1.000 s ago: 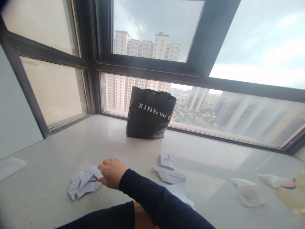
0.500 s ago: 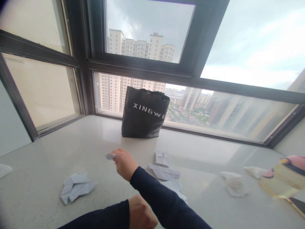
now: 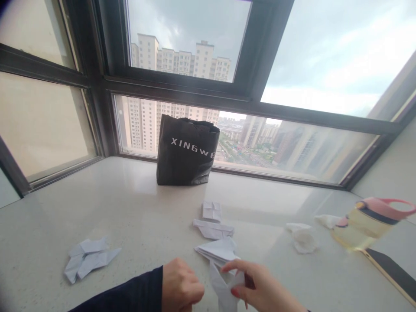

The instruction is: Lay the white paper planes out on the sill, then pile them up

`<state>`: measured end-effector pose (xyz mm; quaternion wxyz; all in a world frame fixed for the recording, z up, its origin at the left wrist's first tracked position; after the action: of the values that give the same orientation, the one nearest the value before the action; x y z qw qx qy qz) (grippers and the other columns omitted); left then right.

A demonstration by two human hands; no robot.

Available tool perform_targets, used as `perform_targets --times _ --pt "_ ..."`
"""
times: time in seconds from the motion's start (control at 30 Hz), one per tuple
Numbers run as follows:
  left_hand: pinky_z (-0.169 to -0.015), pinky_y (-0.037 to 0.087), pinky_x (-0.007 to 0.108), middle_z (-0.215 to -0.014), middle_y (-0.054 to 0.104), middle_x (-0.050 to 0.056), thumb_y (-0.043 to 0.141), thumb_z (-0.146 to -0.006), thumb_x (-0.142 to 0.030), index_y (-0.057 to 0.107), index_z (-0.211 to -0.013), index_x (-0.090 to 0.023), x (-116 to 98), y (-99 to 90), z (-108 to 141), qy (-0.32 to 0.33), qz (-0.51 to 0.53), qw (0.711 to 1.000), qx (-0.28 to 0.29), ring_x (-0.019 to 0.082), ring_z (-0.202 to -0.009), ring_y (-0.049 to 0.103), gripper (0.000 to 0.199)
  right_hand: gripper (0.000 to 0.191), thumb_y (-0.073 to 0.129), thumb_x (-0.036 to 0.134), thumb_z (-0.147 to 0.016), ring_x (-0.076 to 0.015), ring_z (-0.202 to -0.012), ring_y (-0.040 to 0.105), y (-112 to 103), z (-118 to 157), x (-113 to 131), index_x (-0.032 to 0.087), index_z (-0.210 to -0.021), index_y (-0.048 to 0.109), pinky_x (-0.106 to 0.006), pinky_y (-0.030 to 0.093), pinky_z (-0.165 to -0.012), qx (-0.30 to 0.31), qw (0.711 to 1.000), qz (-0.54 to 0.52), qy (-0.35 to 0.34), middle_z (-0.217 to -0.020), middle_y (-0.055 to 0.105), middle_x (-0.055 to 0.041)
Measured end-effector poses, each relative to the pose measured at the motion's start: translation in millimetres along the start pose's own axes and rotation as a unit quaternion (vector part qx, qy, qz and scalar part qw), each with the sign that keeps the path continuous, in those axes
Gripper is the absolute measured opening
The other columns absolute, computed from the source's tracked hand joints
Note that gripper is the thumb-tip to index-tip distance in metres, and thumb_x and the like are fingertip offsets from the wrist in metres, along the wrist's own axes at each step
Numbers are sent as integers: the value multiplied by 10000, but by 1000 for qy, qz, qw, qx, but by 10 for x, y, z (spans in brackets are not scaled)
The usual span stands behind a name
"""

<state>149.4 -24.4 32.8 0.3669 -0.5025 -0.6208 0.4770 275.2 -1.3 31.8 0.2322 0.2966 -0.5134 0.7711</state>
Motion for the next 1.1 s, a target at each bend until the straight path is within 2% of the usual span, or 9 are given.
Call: perform_targets --times 0.13,0.23,0.3,0.37,0.43,0.53,0.77,0.93,1.1 --pt "-417 265 244 -592 508 -20 505 -681 -165 456 -610 -167 -75 -161 -1 31 -31 997 -58 108 -522 440 86 692 455 45 -548 -92 -498 472 119 -35 -9 213 -1210 342 -190 387 -511 -47 997 65 2 -549 471 78" --pt "-484 331 231 -785 580 -34 430 -831 -241 544 -771 -198 -149 -128 -2 67 -40 992 -98 107 -643 487 136 738 461 75 -571 -118 -587 511 121 -96 33 241 -1261 258 -220 410 -598 -93 987 128 -26 -619 520 57" --pt "-582 379 212 -975 579 -64 332 -894 -233 542 -946 -232 -194 -41 5 101 -38 988 -114 100 -810 501 216 739 457 93 -585 -132 -625 525 121 -110 39 238 -1276 235 -236 415 -627 -109 981 157 -37 -656 539 41" --pt "-693 394 199 -1124 523 -89 283 -912 -220 507 -1055 -240 -209 70 10 122 -40 985 -115 99 -983 452 266 725 449 110 -599 -141 -644 535 114 -93 41 234 -1279 232 -244 419 -638 -122 976 177 -44 -682 552 28" --pt "-770 388 198 -1189 479 -98 272 -914 -236 491 -1097 -234 -198 168 13 129 -42 985 -104 103 -1066 406 285 697 448 131 -615 -148 -660 543 83 -54 51 237 -1273 245 -252 424 -652 -141 970 191 -51 -706 560 18" --pt "-816 384 208 -1202 472 -95 264 -912 -255 474 -1124 -231 -165 235 13 122 -33 988 -89 105 -1089 401 299 613 458 178 -653 -151 -641 544 -4 5 81 232 -1242 298 -259 434 -647 -175 959 213 -64 -690 550 14" --pt "-907 345 224 -1218 462 -72 267 -908 -249 452 -1143 -210 -149 246 12 104 -7 992 -68 107 -1107 400 301 324 435 318 -760 -121 -502 500 -254 99 181 232 -1069 479 -241 434 -552 -261 929 242 -106 -595 493 33" --pt "-998 233 210 -1237 447 -28 296 -898 -220 462 -1134 -155 -127 330 0 100 29 994 -47 119 -1144 364 296 255 412 297 -783 -107 -485 476 -213 80 388 240 -1007 518 -226 433 -541 -247 933 225 -136 -603 512 28" --pt "-1008 214 209 -1225 460 16 354 -881 -197 505 -1095 -114 -125 340 -49 101 24 995 -15 126 -1160 351 276 218 424 244 -780 -109 -539 494 19 -75 933 232 -960 547 -233 431 -574 -191 939 211 -191 -686 555 5"
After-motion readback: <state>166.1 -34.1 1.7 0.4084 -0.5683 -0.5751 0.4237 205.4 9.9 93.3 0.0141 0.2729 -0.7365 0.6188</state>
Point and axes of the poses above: each hand's wrist, its own z-axis away from the middle knuckle, its own y-axis out of the palm, x = y × z, the point moved 8 cm from there along -z, towards the middle knuckle
